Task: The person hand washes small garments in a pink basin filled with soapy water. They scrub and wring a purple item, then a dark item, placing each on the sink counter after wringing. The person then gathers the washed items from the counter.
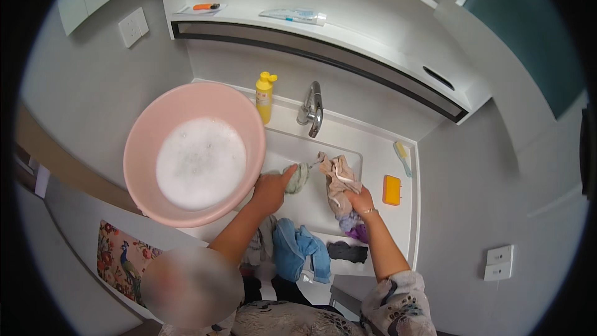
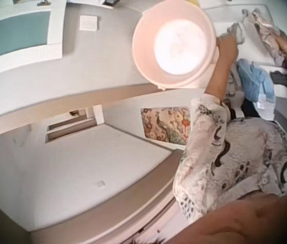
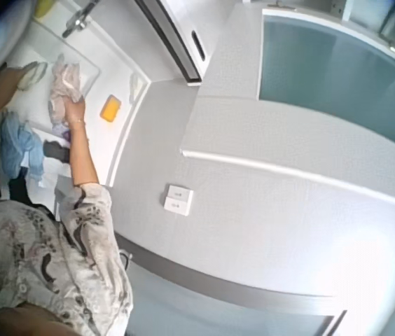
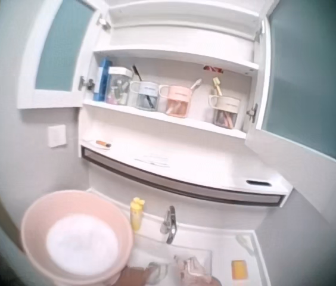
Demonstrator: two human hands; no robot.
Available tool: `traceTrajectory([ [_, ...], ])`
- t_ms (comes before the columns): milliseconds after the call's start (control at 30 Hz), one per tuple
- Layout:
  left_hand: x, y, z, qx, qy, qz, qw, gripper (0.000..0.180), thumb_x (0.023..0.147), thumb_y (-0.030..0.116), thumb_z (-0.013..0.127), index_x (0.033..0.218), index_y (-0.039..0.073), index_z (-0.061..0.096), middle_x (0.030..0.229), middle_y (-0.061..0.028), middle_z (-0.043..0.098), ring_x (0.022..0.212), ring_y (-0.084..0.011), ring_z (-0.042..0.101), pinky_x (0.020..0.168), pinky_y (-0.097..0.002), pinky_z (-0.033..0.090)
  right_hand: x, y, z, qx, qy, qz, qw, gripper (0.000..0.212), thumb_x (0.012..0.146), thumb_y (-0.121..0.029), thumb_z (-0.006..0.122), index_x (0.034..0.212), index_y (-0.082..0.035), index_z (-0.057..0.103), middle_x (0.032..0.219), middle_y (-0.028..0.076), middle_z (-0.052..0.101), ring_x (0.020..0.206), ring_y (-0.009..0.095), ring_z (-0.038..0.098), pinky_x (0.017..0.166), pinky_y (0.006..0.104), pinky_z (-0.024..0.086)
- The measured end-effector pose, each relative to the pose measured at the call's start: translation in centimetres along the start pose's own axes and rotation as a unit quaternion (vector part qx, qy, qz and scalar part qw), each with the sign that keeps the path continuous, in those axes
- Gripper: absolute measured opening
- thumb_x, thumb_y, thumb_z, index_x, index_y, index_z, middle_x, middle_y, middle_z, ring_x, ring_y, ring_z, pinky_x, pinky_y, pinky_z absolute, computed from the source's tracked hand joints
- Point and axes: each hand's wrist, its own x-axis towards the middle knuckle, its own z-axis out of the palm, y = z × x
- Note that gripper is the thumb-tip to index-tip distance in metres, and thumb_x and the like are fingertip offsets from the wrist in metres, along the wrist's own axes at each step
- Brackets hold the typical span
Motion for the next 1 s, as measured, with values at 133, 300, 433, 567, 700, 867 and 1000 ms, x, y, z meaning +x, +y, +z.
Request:
traceTrajectory([
  [133, -6.3, 4.5, -5.0, 0.024, -0.027, -0.005, 0.999, 0.067, 0.070, 0.002, 0.052, 0.132, 0.003, 0.026, 0.080, -0.0180, 0.056, 0.071, -0.0350, 0.053, 0.064, -0.0444, 0.041, -9.3, -6.6, 1.1, 0.003, 0.009, -0.031, 0.999, 0.040, 0.069, -0.020, 0.061, 0.101, 0.005, 0.056, 0.096, 0.014, 0.061, 0.089, 0.023, 0.058, 0.078, 0.0306, 0.045],
  [300, -15.3, 3.3, -7.6, -0.063, -0.059, -0.136, 0.987, 0.075, 0.073, 0.010, 0.055, 0.135, 0.002, 0.014, 0.089, -0.0216, 0.056, 0.078, -0.0362, 0.054, 0.070, -0.0437, 0.043, -18.2, -4.1, 7.5, -0.287, 0.148, -0.063, 0.944, 0.063, 0.066, -0.039, 0.064, 0.110, 0.002, 0.047, 0.118, 0.026, 0.040, 0.104, 0.039, 0.047, 0.084, 0.0406, 0.043],
  [433, -18.9, -6.2, 3.2, -0.128, -0.022, -0.183, 0.974, 0.079, 0.076, 0.019, 0.056, 0.135, 0.000, 0.007, 0.103, -0.0268, 0.053, 0.089, -0.0394, 0.054, 0.078, -0.0430, 0.043, -18.8, -1.2, 13.6, -0.437, 0.147, 0.023, 0.887, 0.063, 0.065, -0.043, 0.061, 0.115, -0.008, 0.044, 0.125, 0.028, 0.032, 0.103, 0.044, 0.047, 0.082, 0.0441, 0.044],
  [567, -18.5, -7.2, 2.4, -0.202, -0.069, -0.209, 0.954, 0.081, 0.078, 0.025, 0.058, 0.134, -0.002, 0.007, 0.113, -0.0284, 0.047, 0.099, -0.0408, 0.050, 0.086, -0.0416, 0.040, -19.0, -2.7, 12.4, -0.412, 0.104, 0.068, 0.903, 0.069, 0.065, -0.049, 0.060, 0.119, -0.009, 0.043, 0.126, 0.028, 0.033, 0.101, 0.044, 0.048, 0.084, 0.0432, 0.043],
  [700, -18.8, -5.3, -0.1, -0.160, -0.053, -0.178, 0.970, 0.075, 0.078, 0.025, 0.057, 0.135, 0.004, 0.013, 0.128, -0.0267, 0.034, 0.115, -0.0380, 0.039, 0.093, -0.0404, 0.035, -20.2, -3.3, 11.4, -0.432, 0.161, -0.035, 0.887, 0.061, 0.069, -0.045, 0.060, 0.118, -0.010, 0.046, 0.121, 0.021, 0.043, 0.102, 0.038, 0.048, 0.084, 0.0440, 0.040],
  [867, -18.6, -1.6, -1.4, -0.062, -0.115, -0.206, 0.970, 0.071, 0.077, 0.032, 0.059, 0.134, 0.008, 0.023, 0.127, -0.0277, 0.032, 0.115, -0.0401, 0.037, 0.094, -0.0429, 0.034, -19.3, 0.1, 12.3, -0.400, 0.190, -0.194, 0.875, 0.038, 0.073, -0.031, 0.060, 0.103, -0.009, 0.058, 0.102, 0.014, 0.056, 0.097, 0.036, 0.047, 0.080, 0.0438, 0.040],
  [1000, -19.9, -3.9, -1.1, -0.128, -0.060, -0.180, 0.973, 0.067, 0.079, 0.028, 0.057, 0.133, 0.005, 0.025, 0.125, -0.0258, 0.036, 0.113, -0.0372, 0.041, 0.093, -0.0406, 0.036, -18.4, -3.6, 11.9, -0.390, 0.139, -0.167, 0.895, 0.039, 0.074, -0.035, 0.059, 0.104, -0.011, 0.060, 0.107, 0.015, 0.055, 0.106, 0.036, 0.043, 0.088, 0.0455, 0.033],
])
